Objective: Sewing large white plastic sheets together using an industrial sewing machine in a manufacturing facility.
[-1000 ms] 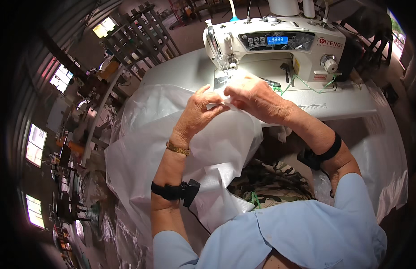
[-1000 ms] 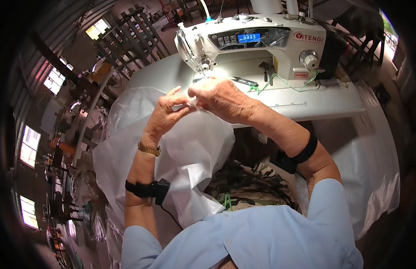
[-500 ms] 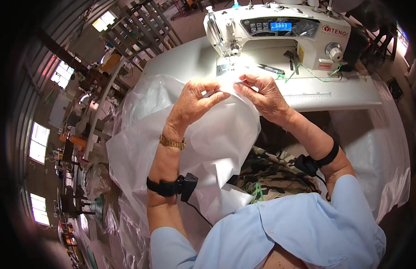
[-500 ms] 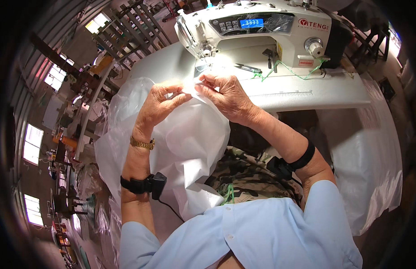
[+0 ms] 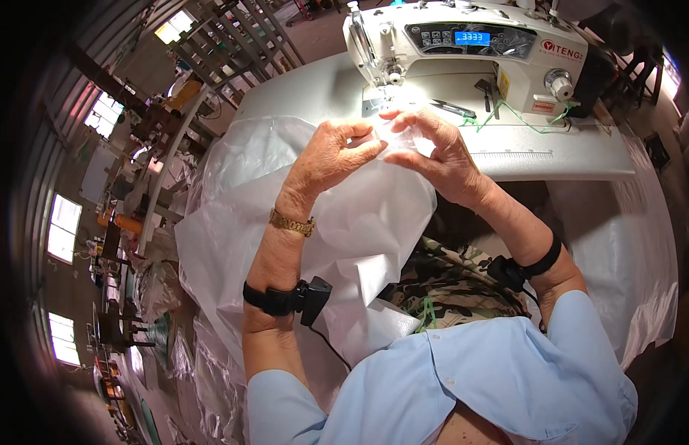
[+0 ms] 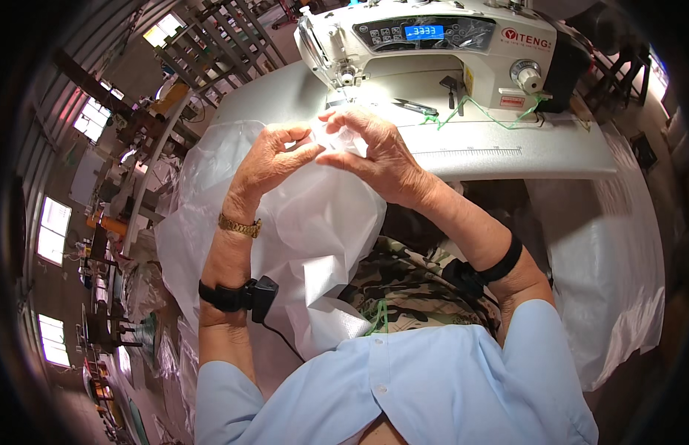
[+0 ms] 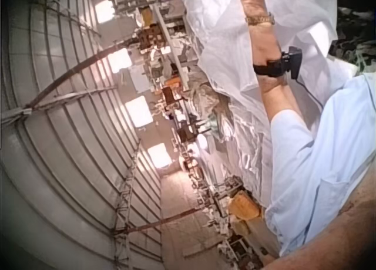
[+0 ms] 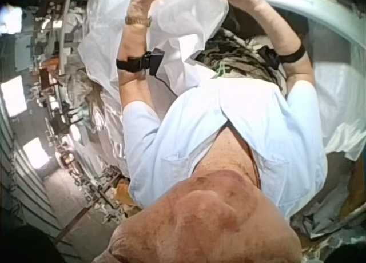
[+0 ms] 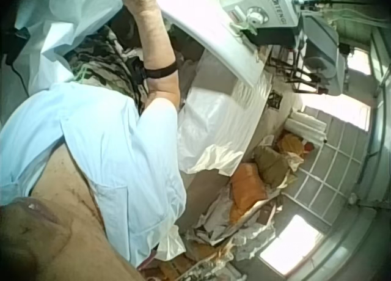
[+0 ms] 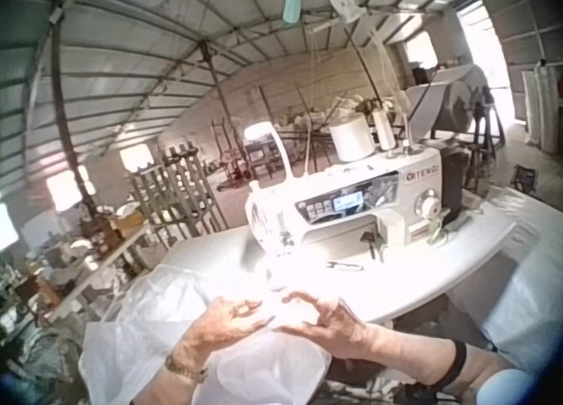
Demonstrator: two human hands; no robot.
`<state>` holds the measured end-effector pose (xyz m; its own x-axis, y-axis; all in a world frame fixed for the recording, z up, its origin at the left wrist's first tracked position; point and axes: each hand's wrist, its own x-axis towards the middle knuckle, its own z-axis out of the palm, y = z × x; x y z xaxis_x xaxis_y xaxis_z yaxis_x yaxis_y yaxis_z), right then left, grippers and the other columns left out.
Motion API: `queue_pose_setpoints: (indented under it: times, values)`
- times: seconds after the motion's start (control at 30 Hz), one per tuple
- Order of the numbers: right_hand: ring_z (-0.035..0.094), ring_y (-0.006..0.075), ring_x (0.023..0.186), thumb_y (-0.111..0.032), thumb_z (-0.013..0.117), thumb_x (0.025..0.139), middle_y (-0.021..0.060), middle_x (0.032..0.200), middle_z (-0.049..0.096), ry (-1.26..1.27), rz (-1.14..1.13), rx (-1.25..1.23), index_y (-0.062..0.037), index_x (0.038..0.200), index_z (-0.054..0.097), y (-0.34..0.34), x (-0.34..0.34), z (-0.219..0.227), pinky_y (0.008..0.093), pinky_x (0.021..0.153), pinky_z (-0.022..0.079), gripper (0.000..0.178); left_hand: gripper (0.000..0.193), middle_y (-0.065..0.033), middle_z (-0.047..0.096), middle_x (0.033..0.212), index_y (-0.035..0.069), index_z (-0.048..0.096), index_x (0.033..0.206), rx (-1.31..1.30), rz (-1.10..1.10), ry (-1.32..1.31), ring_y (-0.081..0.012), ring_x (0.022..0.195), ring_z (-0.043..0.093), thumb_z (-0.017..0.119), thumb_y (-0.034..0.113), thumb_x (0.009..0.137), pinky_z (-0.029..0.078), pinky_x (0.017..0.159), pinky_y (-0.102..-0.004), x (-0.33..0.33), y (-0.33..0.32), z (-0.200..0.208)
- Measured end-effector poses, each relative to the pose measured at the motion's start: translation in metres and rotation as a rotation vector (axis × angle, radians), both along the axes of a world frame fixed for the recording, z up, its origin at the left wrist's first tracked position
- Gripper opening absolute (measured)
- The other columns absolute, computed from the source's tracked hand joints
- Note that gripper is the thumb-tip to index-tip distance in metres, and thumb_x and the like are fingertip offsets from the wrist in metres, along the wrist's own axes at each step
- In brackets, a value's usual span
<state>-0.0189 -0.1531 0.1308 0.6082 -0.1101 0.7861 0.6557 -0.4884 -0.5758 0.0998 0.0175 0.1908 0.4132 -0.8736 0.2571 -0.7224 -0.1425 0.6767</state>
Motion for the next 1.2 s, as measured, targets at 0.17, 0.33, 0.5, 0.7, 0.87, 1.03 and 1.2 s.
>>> queue_pose_setpoints:
  times: [0.17, 0.33, 0.5, 0.7, 0.87, 1.03, 1.2]
  values:
    - [0.059, 0.0077, 0.082, -0.018, 0.072, 0.090, 0.0022, 0.089, 0.068, 0.264, 0.199, 0.374, -0.0027, 0.101, 0.067, 0.001, -0.002, -0.002, 0.0248, 0.075, 0.049, 0.019, 0.031, -0.0064, 0.060, 0.069, -0.008, 0.065, 0.087, -0.032, 0.009, 0.041, -0.0065, 0.069, 0.049, 0.070, 0.023, 0.087, 0.047, 0.064, -0.0275, -0.002, 0.002, -0.002]
    - [0.059, 0.0036, 0.073, -0.012, 0.068, 0.093, 0.0004, 0.084, 0.069, 0.322, 0.269, 0.609, -0.0002, 0.094, 0.070, -0.001, 0.003, -0.002, 0.0205, 0.067, 0.049, 0.012, 0.021, 0.0053, 0.057, 0.077, -0.001, 0.068, 0.088, 0.014, 0.021, 0.047, -0.0027, 0.077, 0.050, 0.077, 0.018, 0.086, 0.046, 0.069, -0.0220, -0.003, 0.005, 0.002]
    - [0.061, 0.0048, 0.070, -0.011, 0.073, 0.089, 0.0027, 0.081, 0.070, 0.286, 0.368, 0.778, -0.0006, 0.088, 0.071, 0.003, 0.007, -0.005, 0.0207, 0.065, 0.051, 0.011, 0.028, 0.0042, 0.056, 0.073, -0.001, 0.066, 0.082, 0.003, 0.020, 0.061, -0.0037, 0.072, 0.049, 0.081, 0.022, 0.082, 0.044, 0.064, -0.0233, -0.003, 0.008, 0.009]
    - [0.061, 0.0047, 0.068, -0.011, 0.074, 0.089, 0.0031, 0.080, 0.070, 0.290, 0.338, 0.790, -0.0018, 0.084, 0.068, 0.009, 0.007, -0.001, 0.0202, 0.062, 0.050, 0.011, 0.031, 0.0043, 0.054, 0.068, 0.000, 0.063, 0.075, -0.050, 0.012, 0.084, -0.0044, 0.067, 0.045, 0.083, 0.025, 0.079, 0.040, 0.059, -0.0240, 0.005, 0.009, 0.006]
    - [0.060, 0.0041, 0.069, -0.010, 0.073, 0.089, 0.0024, 0.079, 0.069, 0.244, 0.278, 0.729, -0.0015, 0.084, 0.066, 0.017, 0.009, 0.005, 0.0197, 0.063, 0.050, 0.012, 0.031, 0.0043, 0.055, 0.070, 0.002, 0.061, 0.076, -0.066, -0.018, 0.068, -0.0042, 0.070, 0.048, 0.083, 0.024, 0.079, 0.044, 0.063, -0.0233, 0.011, 0.011, 0.009]
    - [0.058, 0.0039, 0.070, -0.008, 0.071, 0.090, 0.0012, 0.078, 0.066, 0.171, 0.241, 0.659, -0.0011, 0.084, 0.065, 0.019, 0.010, 0.016, 0.0198, 0.064, 0.049, 0.011, 0.019, 0.0038, 0.060, 0.085, 0.002, 0.063, 0.090, -0.103, -0.071, 0.235, -0.0032, 0.082, 0.054, 0.077, 0.015, 0.086, 0.045, 0.074, -0.0189, -0.001, 0.006, 0.028]
    - [0.058, 0.0048, 0.073, -0.011, 0.068, 0.093, 0.0024, 0.082, 0.067, 0.153, 0.288, 0.628, -0.0003, 0.088, 0.066, 0.022, 0.014, 0.021, 0.0207, 0.068, 0.049, 0.012, 0.022, 0.0072, 0.057, 0.073, 0.000, 0.067, 0.083, -0.102, -0.066, 0.124, -0.0009, 0.070, 0.049, 0.071, 0.019, 0.092, 0.040, 0.060, -0.0185, 0.005, 0.008, 0.025]
